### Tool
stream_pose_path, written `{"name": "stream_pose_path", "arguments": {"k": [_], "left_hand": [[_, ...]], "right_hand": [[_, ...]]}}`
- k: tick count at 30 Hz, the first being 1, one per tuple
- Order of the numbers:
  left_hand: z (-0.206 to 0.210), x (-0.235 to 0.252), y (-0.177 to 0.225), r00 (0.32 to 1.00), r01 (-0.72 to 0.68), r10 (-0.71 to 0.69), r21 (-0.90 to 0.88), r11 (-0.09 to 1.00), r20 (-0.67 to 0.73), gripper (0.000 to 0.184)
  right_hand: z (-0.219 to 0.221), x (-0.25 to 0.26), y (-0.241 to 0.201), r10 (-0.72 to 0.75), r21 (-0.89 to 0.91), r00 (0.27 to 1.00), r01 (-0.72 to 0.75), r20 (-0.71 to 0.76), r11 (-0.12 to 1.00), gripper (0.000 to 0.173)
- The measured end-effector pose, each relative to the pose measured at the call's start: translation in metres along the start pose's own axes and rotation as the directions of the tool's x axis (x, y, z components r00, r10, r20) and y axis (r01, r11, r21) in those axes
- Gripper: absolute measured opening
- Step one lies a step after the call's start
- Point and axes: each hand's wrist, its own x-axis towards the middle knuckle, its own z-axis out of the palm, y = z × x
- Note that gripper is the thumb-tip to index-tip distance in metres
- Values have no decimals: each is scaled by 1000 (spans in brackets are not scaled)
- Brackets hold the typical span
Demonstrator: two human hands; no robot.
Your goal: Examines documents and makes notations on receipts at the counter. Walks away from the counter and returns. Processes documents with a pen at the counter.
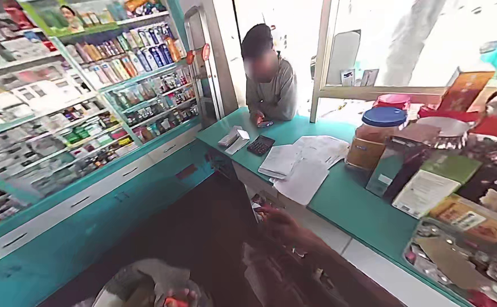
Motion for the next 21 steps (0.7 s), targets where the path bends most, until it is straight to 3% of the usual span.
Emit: {"name": "stream_pose_path", "arguments": {"k": [3,5,7,9,11,14,17,18,20,21], "left_hand": [[40,100,-30,989,66,-68,17,998,135,28],[69,158,-47,984,96,-107,78,992,141,25],[95,214,-60,973,112,-141,164,980,182,24],[118,271,-78,951,115,-151,143,983,270,29],[142,330,-101,923,58,-109,147,987,369,28],[183,405,-131,880,-64,-67,258,964,470,29],[220,469,-153,813,-147,-40,272,951,581,30],[231,488,-159,790,-170,-38,278,946,612,30],[254,521,-169,751,-201,-41,287,937,660,31],[268,537,-175,725,-239,-28,289,927,689,31]], "right_hand": [[-32,55,-4,-51,322,956,147,-289,935,40],[-49,82,10,-44,424,912,231,-407,876,40],[-59,109,29,-56,436,857,316,-513,843,37],[-64,137,49,-84,469,817,408,-570,783,34],[-72,172,67,-95,509,792,474,-603,718,21],[-86,235,74,-106,391,711,497,-696,775,12],[-118,317,78,-216,36,596,382,-773,923,41],[-131,349,78,-256,-102,549,295,-796,950,42],[-157,408,74,-268,-320,532,-6,-803,947,42],[-168,434,71,-240,-393,563,-167,-791,904,52]]}}
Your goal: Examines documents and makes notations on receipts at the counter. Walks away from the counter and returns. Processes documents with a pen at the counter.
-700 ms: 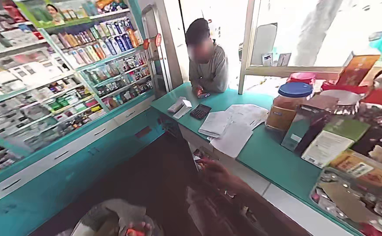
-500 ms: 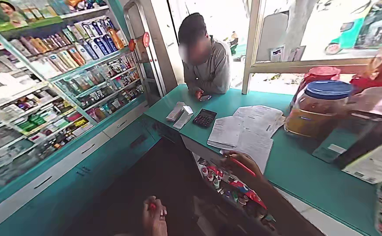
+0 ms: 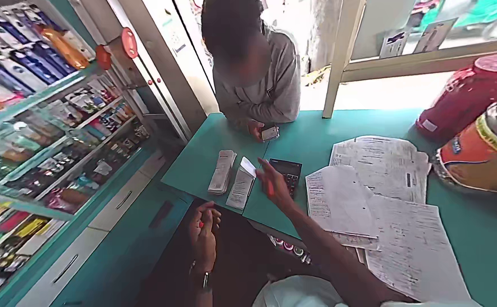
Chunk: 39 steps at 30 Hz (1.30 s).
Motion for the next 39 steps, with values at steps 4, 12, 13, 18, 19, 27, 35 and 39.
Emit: {"name": "stream_pose_path", "arguments": {"k": [4,12,13,18,19,27,35,39], "left_hand": [[9,81,-33,955,-237,193,192,952,224,34],[45,129,-141,609,-540,-5,419,730,793,35],[44,127,-151,588,-557,39,369,744,808,33],[20,125,-174,498,-692,198,249,678,844,32],[18,119,-176,487,-734,222,258,628,845,34],[15,103,-195,540,-760,378,243,602,752,31],[17,103,-195,552,-755,380,252,606,742,34],[16,103,-194,559,-750,380,255,610,737,34]], "right_hand": [[58,48,0,122,-478,957,19,262,878,55],[114,-30,30,60,-577,927,178,370,797,32],[112,-36,27,51,-570,927,184,371,801,31],[91,-75,6,32,-379,999,-18,32,925,22],[84,-82,3,59,-393,988,-112,-145,913,22],[71,-71,23,81,-717,916,-361,-394,597,33],[84,-62,21,156,-750,931,-359,-331,556,37],[81,-67,17,175,-755,936,-350,-305,555,41]]}}
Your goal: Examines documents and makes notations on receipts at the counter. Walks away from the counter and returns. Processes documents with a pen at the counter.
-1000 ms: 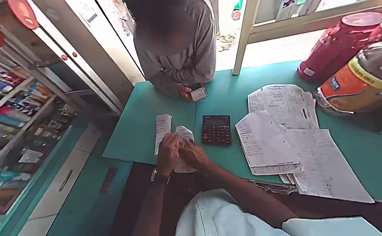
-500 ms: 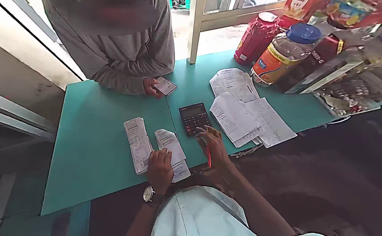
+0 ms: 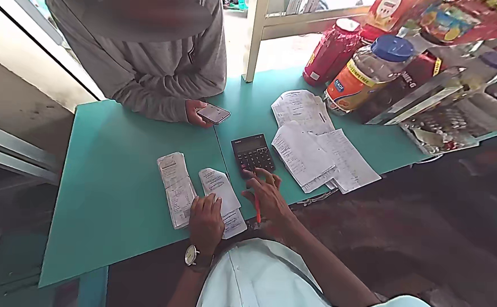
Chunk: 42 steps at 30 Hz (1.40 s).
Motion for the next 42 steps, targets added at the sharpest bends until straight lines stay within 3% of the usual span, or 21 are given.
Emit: {"name": "stream_pose_path", "arguments": {"k": [3,16,22,26,33,37,42], "left_hand": [[1,0,0,1000,10,-10,1,1000,1,34],[1,0,1,1000,16,-16,4,1000,-12,33],[1,-2,2,999,33,-33,-10,999,-11,33],[0,-1,2,1000,29,-29,-6,1000,1,33],[-1,0,2,1000,28,-27,-10,1000,9,31],[-2,1,1,1000,20,-20,-2,1000,4,32],[2,-2,0,1000,16,-16,14,1000,-6,33]], "right_hand": [[-5,-2,8,27,1,998,-27,-63,1000,39],[-29,32,40,110,-55,991,-106,79,993,46],[-31,-3,58,93,38,951,-86,-296,996,27],[-21,-13,53,49,1,970,-51,-239,999,20],[-22,-4,48,66,-45,988,-73,-142,996,38],[-26,6,41,71,-84,995,-78,-75,993,41],[-14,33,20,-23,-31,999,22,-33,999,38]]}}
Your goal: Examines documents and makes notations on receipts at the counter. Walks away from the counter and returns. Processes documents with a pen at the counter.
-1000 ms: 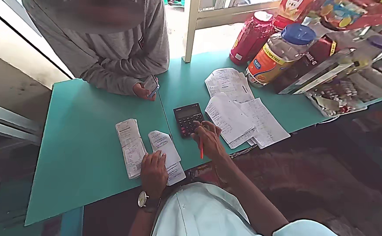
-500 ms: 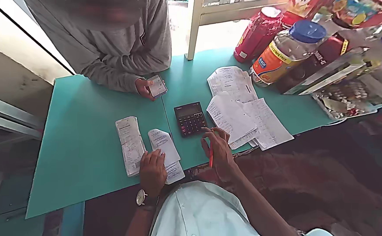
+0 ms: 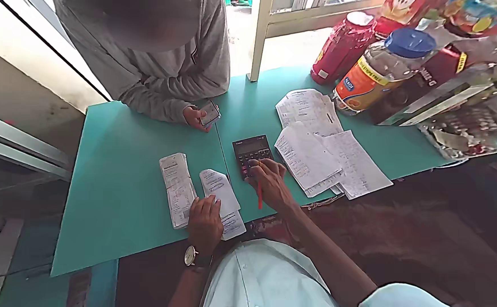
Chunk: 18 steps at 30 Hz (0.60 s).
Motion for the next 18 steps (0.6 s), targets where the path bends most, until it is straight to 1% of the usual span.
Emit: {"name": "stream_pose_path", "arguments": {"k": [2,3,4,6,7,8,10,12,15,16,18], "left_hand": [[0,0,0,1000,2,-2,0,1000,3,33],[0,0,0,1000,0,0,-1,1000,4,33],[1,1,0,1000,-2,2,1,1000,2,33],[0,-1,-1,1000,-3,3,5,1000,6,33],[0,-1,-1,1000,-1,1,5,1000,4,33],[1,0,0,1000,2,-2,3,1000,-5,33],[1,-1,1,1000,4,-4,2,1000,-11,33],[1,0,1,1000,-4,4,4,1000,-5,33],[1,-1,-1,1000,-6,6,10,1000,0,33],[1,-1,-1,1000,-5,5,12,1000,-2,33],[2,0,1,1000,1,-1,4,1000,-17,33]], "right_hand": [[7,7,-4,5,-10,997,-4,76,1000,42],[6,7,-4,5,-12,997,-4,82,1000,43],[1,5,-3,5,0,998,-5,63,1000,43],[-6,-6,-2,23,35,996,-20,-84,999,37],[-7,-13,1,44,19,985,-42,-167,999,34],[-8,-18,4,74,-7,975,-77,-210,997,33],[-6,-27,13,128,-58,979,-139,-157,989,35],[-8,-28,13,136,-46,981,-143,-142,989,38],[-3,-27,-4,90,131,965,-59,-244,990,32],[-1,-28,-14,82,187,968,-38,-236,982,30],[6,-32,-33,88,322,986,-38,-143,946,28]]}}
